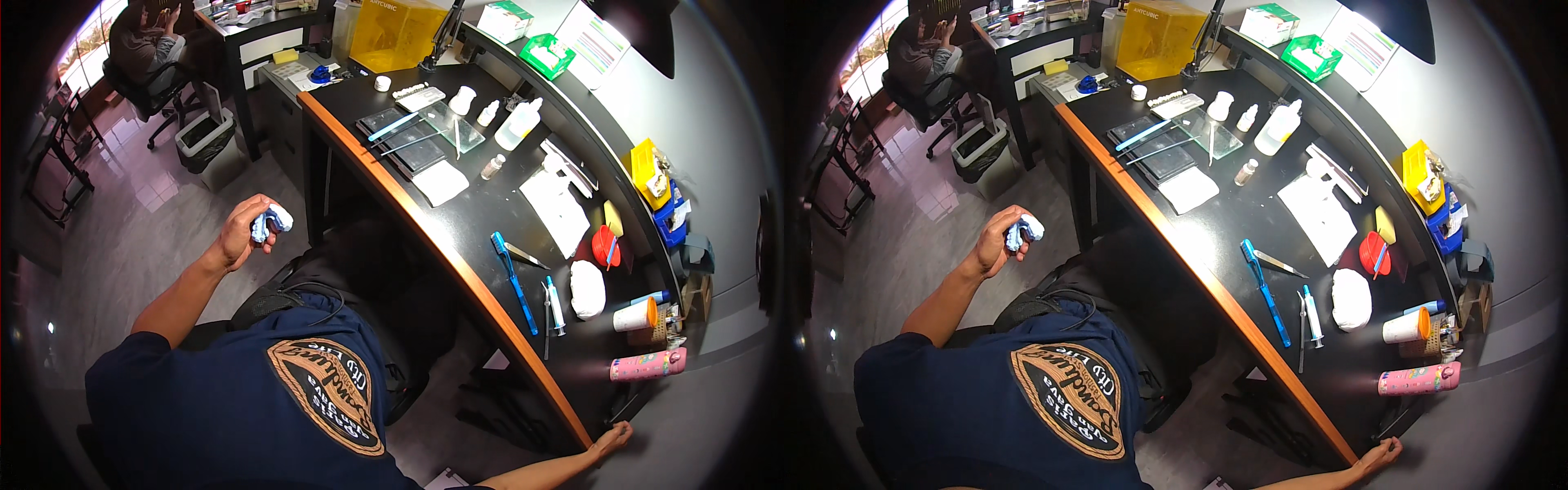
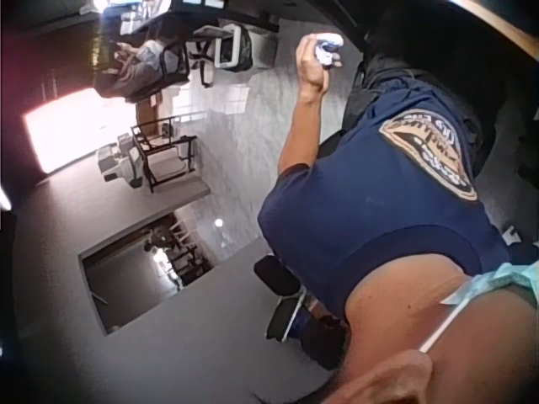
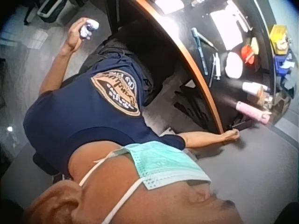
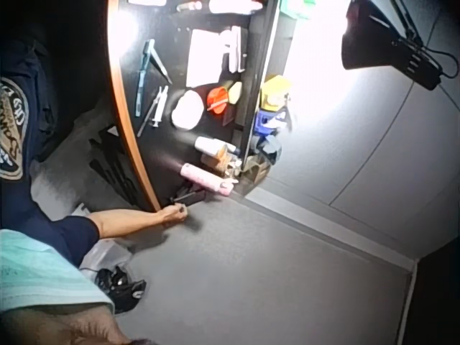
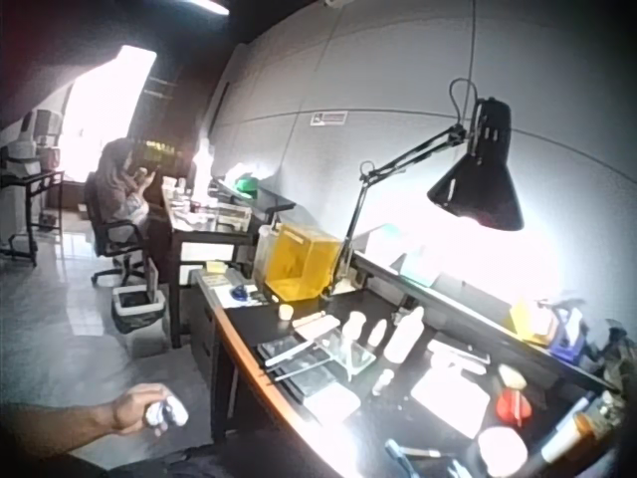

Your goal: The person cleans a dental cast using a toothbrush and a metal carving tool to scrape and brush material away, then sets the tools down on the desk and holds the cast.

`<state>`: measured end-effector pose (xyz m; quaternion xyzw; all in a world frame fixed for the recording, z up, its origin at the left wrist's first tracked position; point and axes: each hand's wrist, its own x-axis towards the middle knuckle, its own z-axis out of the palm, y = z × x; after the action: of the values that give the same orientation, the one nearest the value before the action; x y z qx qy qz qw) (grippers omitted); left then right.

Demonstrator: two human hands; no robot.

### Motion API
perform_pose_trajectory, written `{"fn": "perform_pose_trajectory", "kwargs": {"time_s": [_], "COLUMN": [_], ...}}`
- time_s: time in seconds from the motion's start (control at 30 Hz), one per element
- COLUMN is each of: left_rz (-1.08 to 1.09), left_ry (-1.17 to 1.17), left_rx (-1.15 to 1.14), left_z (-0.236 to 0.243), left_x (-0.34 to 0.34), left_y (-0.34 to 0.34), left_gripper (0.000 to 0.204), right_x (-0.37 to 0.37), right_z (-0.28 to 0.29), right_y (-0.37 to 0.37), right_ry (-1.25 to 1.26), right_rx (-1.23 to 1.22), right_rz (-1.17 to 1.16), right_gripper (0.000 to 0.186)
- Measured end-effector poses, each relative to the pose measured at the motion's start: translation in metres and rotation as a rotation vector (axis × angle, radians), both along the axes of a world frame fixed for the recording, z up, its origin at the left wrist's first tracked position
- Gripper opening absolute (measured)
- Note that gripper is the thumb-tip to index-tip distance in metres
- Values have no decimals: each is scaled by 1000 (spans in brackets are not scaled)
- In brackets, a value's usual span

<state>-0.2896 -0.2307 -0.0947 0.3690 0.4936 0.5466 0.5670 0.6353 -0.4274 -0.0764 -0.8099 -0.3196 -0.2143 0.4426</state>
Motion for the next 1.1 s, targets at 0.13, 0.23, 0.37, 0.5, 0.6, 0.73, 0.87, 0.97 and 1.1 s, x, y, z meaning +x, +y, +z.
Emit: {"fn": "perform_pose_trajectory", "kwargs": {"time_s": [0.13,0.23,0.37,0.5,0.6,0.73,0.87,0.97,1.1], "left_rz": [9,6,1,6,7,16,-8,3,12], "left_ry": [-3,-2,-7,-1,0,9,3,9,8], "left_rx": [3,7,3,3,-3,1,0,-5,-10], "left_z": [-1,-2,0,-1,0,0,-1,0,0], "left_x": [-2,-2,-1,-1,-1,-3,-1,-1,-1], "left_y": [-3,-3,-2,-2,-2,-5,0,-2,-3], "left_gripper": [27,27,27,28,28,28,28,27,27], "right_x": [-9,-15,-17,-16,-12,-22,1,-5,-22], "right_z": [0,3,3,4,4,1,4,1,5], "right_y": [11,10,8,8,6,21,-3,4,10], "right_ry": [-184,-73,-81,-74,-74,-302,-29,-60,-237], "right_rx": [-27,-42,-44,-75,-52,14,-44,-52,-65], "right_rz": [48,7,-28,-64,-24,28,4,12,36], "right_gripper": [38,35,34,34,34,34,42,47,49]}}
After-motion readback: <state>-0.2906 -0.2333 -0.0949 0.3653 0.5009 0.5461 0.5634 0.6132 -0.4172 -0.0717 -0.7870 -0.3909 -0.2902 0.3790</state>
